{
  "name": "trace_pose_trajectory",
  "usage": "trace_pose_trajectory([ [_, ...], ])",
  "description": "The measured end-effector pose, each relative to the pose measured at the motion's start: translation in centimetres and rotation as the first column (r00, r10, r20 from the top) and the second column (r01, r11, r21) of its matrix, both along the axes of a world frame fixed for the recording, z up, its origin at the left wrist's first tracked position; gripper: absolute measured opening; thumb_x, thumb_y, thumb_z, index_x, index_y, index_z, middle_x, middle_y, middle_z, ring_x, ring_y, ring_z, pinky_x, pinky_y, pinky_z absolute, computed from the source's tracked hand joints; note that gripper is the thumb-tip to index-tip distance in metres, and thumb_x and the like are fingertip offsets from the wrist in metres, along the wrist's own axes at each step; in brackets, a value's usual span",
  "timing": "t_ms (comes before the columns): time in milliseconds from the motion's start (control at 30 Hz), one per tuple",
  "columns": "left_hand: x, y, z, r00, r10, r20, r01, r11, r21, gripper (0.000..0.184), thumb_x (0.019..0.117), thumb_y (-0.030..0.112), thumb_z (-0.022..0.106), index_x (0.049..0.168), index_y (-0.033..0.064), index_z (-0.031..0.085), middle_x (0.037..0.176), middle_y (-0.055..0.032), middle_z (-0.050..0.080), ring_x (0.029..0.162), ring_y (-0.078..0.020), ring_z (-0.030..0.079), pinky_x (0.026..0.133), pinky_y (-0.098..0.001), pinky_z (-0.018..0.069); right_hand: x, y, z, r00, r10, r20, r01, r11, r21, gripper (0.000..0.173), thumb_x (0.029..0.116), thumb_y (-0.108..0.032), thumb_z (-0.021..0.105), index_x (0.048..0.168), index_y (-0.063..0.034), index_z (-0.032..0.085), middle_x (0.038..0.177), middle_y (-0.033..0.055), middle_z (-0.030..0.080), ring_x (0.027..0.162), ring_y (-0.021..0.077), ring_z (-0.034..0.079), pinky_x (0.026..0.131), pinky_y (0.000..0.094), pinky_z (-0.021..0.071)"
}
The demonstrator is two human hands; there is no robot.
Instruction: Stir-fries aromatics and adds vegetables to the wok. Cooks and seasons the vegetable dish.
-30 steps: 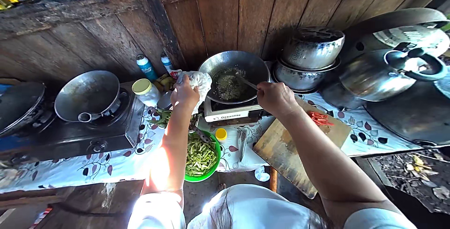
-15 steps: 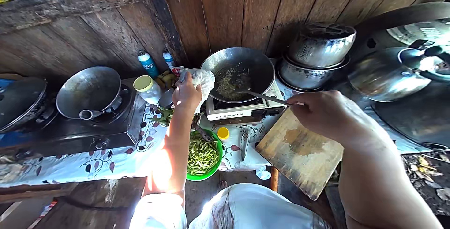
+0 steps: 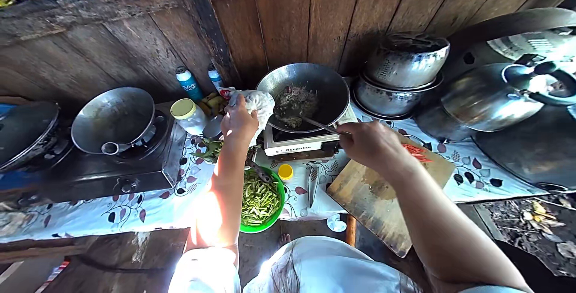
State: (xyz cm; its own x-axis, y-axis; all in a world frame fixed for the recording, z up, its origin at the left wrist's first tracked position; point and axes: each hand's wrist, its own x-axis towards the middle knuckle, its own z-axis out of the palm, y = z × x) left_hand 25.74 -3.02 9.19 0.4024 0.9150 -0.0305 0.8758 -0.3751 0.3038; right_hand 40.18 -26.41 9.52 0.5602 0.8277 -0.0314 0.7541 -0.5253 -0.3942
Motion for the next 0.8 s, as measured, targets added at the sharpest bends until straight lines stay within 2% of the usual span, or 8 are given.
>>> trace_pose_trajectory([
  [100, 0.1, 0.0, 0.1, 1.000, 0.005, -0.012, -0.005, 1.000, -0.001, 0.062, 0.1043, 0.036, 0.058, 0.159, 0.0154, 0.036, 0.144, -0.0308, 0.052, 0.126, -0.0482, 0.058, 0.099, -0.0639, 0.0478, 1.1, -1.2, 1.1, 0.999, -0.040, 0.036, 0.041, 0.999, -0.005, 0.024, 0.1029, -0.014, 0.056, 0.116, -0.0095, 0.076, 0.099, 0.0226, 0.073, 0.095, 0.0455, 0.070, 0.075, 0.0673, 0.0519],
  [233, 0.1, 0.0, 0.0, 0.999, 0.008, -0.031, -0.008, 1.000, 0.004, 0.063, 0.1043, 0.037, 0.058, 0.159, 0.0156, 0.036, 0.143, -0.0308, 0.052, 0.126, -0.0476, 0.058, 0.100, -0.0631, 0.0477, 2.6, 2.2, -1.2, 0.996, -0.086, -0.002, 0.086, 0.996, -0.017, 0.028, 0.1043, -0.015, 0.051, 0.121, -0.0071, 0.073, 0.107, 0.0246, 0.073, 0.104, 0.0473, 0.069, 0.084, 0.0680, 0.0518],
  [400, 0.3, 0.1, 0.1, 0.999, 0.019, -0.039, -0.020, 1.000, -0.002, 0.062, 0.1042, 0.037, 0.058, 0.159, 0.0168, 0.037, 0.143, -0.0305, 0.052, 0.127, -0.0472, 0.057, 0.100, -0.0634, 0.0473, 2.7, 4.8, -1.9, 0.994, -0.113, -0.003, 0.113, 0.992, 0.063, 0.031, 0.1039, -0.014, 0.049, 0.124, -0.0066, 0.071, 0.109, 0.0237, 0.073, 0.105, 0.0458, 0.070, 0.084, 0.0660, 0.0528],
  [533, 0.3, -0.1, 0.1, 0.999, 0.027, -0.033, -0.027, 1.000, -0.005, 0.063, 0.1040, 0.037, 0.059, 0.159, 0.0171, 0.037, 0.144, -0.0313, 0.051, 0.125, -0.0473, 0.058, 0.099, -0.0632, 0.0478, 3.1, 6.7, -2.4, 0.992, -0.122, -0.029, 0.122, 0.992, 0.015, 0.032, 0.1045, -0.014, 0.047, 0.127, -0.0073, 0.069, 0.114, 0.0233, 0.072, 0.110, 0.0448, 0.069, 0.086, 0.0653, 0.0527],
  [600, 0.2, 0.0, 0.1, 0.999, 0.026, -0.046, -0.026, 1.000, -0.003, 0.062, 0.1042, 0.038, 0.058, 0.159, 0.0187, 0.036, 0.144, -0.0308, 0.051, 0.124, -0.0470, 0.059, 0.098, -0.0630, 0.0486, 2.9, 6.0, -2.5, 0.995, -0.100, -0.026, 0.100, 0.995, -0.014, 0.030, 0.1041, -0.015, 0.048, 0.123, -0.0074, 0.070, 0.111, 0.0230, 0.073, 0.108, 0.0446, 0.069, 0.085, 0.0653, 0.0528],
  [700, 0.1, -0.1, 0.1, 0.999, 0.014, -0.047, -0.014, 1.000, -0.005, 0.063, 0.1042, 0.038, 0.058, 0.159, 0.0184, 0.036, 0.144, -0.0307, 0.051, 0.123, -0.0475, 0.059, 0.097, -0.0631, 0.0489, 2.2, 2.1, -0.7, 0.999, -0.046, -0.016, 0.046, 0.999, 0.009, 0.026, 0.1038, -0.014, 0.054, 0.119, -0.0074, 0.073, 0.103, 0.0233, 0.073, 0.100, 0.0460, 0.070, 0.081, 0.0681, 0.0522],
  [800, 0.1, 0.0, 0.1, 0.999, 0.009, -0.043, -0.009, 1.000, -0.002, 0.064, 0.1042, 0.038, 0.058, 0.160, 0.0179, 0.035, 0.145, -0.0302, 0.051, 0.123, -0.0469, 0.060, 0.097, -0.0628, 0.0494, 1.0, -2.8, 2.0, 0.995, -0.004, 0.101, 0.002, 1.000, 0.024, 0.019, 0.1021, -0.014, 0.059, 0.110, -0.0102, 0.076, 0.087, 0.0188, 0.072, 0.083, 0.0421, 0.070, 0.067, 0.0644, 0.0528],
])
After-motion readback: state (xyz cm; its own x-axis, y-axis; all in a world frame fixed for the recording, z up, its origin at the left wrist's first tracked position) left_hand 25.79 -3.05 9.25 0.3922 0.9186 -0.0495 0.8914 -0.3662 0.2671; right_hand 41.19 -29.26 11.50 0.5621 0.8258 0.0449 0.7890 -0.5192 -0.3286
